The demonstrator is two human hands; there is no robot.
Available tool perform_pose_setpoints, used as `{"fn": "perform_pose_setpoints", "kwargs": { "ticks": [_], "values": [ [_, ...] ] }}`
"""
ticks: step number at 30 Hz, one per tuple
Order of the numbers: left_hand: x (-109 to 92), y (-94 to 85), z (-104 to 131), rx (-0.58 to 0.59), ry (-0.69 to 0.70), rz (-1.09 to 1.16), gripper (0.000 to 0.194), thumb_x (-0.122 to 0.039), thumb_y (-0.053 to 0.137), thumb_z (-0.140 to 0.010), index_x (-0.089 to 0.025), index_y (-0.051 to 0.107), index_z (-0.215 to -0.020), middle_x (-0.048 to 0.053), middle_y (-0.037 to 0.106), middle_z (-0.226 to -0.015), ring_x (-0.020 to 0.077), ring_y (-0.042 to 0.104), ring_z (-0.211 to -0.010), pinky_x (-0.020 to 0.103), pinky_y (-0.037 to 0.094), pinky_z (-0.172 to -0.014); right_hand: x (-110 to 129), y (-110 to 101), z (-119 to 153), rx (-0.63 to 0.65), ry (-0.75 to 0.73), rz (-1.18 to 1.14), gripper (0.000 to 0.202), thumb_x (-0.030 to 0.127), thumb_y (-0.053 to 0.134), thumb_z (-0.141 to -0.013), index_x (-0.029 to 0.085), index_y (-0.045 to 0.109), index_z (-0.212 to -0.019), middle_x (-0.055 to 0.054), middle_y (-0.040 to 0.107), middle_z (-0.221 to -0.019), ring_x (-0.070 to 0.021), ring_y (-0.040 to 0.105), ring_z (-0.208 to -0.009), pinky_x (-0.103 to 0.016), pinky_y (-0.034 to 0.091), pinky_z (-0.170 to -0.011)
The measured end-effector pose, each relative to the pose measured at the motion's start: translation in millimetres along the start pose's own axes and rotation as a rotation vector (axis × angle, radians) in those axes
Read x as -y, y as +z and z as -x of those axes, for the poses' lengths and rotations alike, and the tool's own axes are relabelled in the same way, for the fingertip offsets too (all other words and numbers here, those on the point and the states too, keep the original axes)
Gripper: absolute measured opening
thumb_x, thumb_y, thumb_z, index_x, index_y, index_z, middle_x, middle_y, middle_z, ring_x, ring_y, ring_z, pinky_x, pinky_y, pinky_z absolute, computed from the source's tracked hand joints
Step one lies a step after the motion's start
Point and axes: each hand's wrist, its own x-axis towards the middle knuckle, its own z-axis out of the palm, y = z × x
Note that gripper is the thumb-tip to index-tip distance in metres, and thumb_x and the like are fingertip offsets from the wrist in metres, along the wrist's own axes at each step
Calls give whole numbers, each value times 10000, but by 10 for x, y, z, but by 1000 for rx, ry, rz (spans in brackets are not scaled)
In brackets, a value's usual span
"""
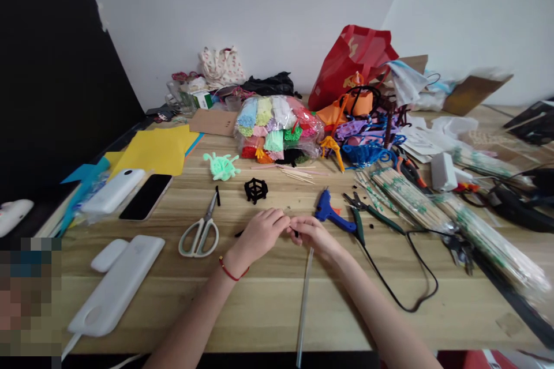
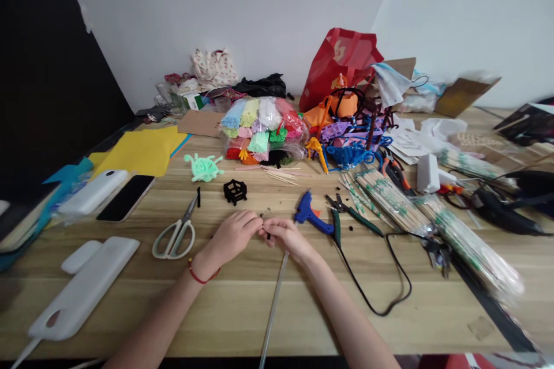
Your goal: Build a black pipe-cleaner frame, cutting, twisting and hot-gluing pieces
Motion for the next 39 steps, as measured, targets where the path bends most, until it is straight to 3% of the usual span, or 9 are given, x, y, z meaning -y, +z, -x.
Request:
{"fn": "perform_pose_setpoints", "kwargs": {
  "ticks": [4, 8, 11, 14, 17, 21, 27, 31, 39],
  "values": [
    [-32, -16, -28, -4, -105, 219, 214, -186, 349, -921, -175, 516, -786, 33, 539, -798, 160, 497, -767, 285, 384, -689, -48, -29, -22, -80, -94, 242, 254, 385, 624, -772, 132, 653, -766, -26, 600, -685, -92, 452, -534, -221, 337, -506],
    [-17, 31, -34, -9, -325, 659, 227, -255, 351, -916, -174, 489, -755, 4, 518, -745, 133, 476, -718, 253, 368, -675, -32, -22, 14, -132, -386, 756, 198, 312, 520, -859, 153, 637, -855, -59, 621, -774, -156, 543, -691, -263, 420, -622],
    [38, 66, -23, 92, -482, 994, 241, -329, 426, -870, -167, 470, -696, -31, 424, -628, 108, 397, -603, 234, 314, -582, 9, -8, 73, -28, -601, 1123, 202, 220, 441, -894, 156, 620, -962, -100, 616, -874, -193, 559, -804, -312, 444, -721],
    [83, 58, -15, 218, -598, 1211, 246, -375, 475, -833, -164, 473, -706, -55, 338, -575, 87, 298, -524, 231, 228, -506, 20, 8, 105, 1, -702, 1249, 225, 191, 415, -898, 158, 599, -1022, -119, 606, -923, -208, 557, -848, -338, 449, -757],
    [91, 13, -18, 184, -537, 1140, 252, -379, 453, -857, -161, 491, -736, -43, 386, -612, 93, 348, -558, 229, 268, -531, 11, 30, 92, -59, -655, 1096, 188, 209, 430, -895, 167, 599, -966, -98, 605, -885, -190, 564, -810, -319, 455, -737],
    [72, -47, -23, 17, -360, 740, 243, -331, 329, -932, -180, 505, -862, 3, 539, -800, 137, 498, -758, 259, 373, -704, 13, 49, 52, -175, -499, 750, 173, 301, 498, -872, 174, 604, -824, -53, 610, -772, -164, 560, -713, -282, 449, -665],
    [43, -23, -22, 37, -82, 276, 198, -278, 346, -935, -183, 513, -885, 53, 573, -893, 191, 525, -862, 320, 396, -769, 37, 23, 33, -94, -299, 466, 255, 410, 579, -810, 160, 629, -798, -45, 639, -767, -153, 560, -689, -254, 436, -606],
    [41, -21, -25, 38, -72, 354, 253, -274, 328, -942, -181, 508, -791, 34, 560, -806, 164, 517, -793, 292, 396, -742, 51, 17, 43, -60, -264, 490, 268, 415, 571, -818, 157, 634, -782, -40, 632, -741, -144, 543, -653, -251, 424, -589],
    [27, -99, -16, 56, -221, 680, 287, -332, 380, -915, -172, 519, -722, 3, 537, -717, 135, 478, -719, 255, 360, -687, 38, 61, 46, -62, -485, 723, 215, 333, 497, -878, 163, 618, -826, -51, 621, -777, -161, 561, -733, -277, 451, -681]
  ]
}}
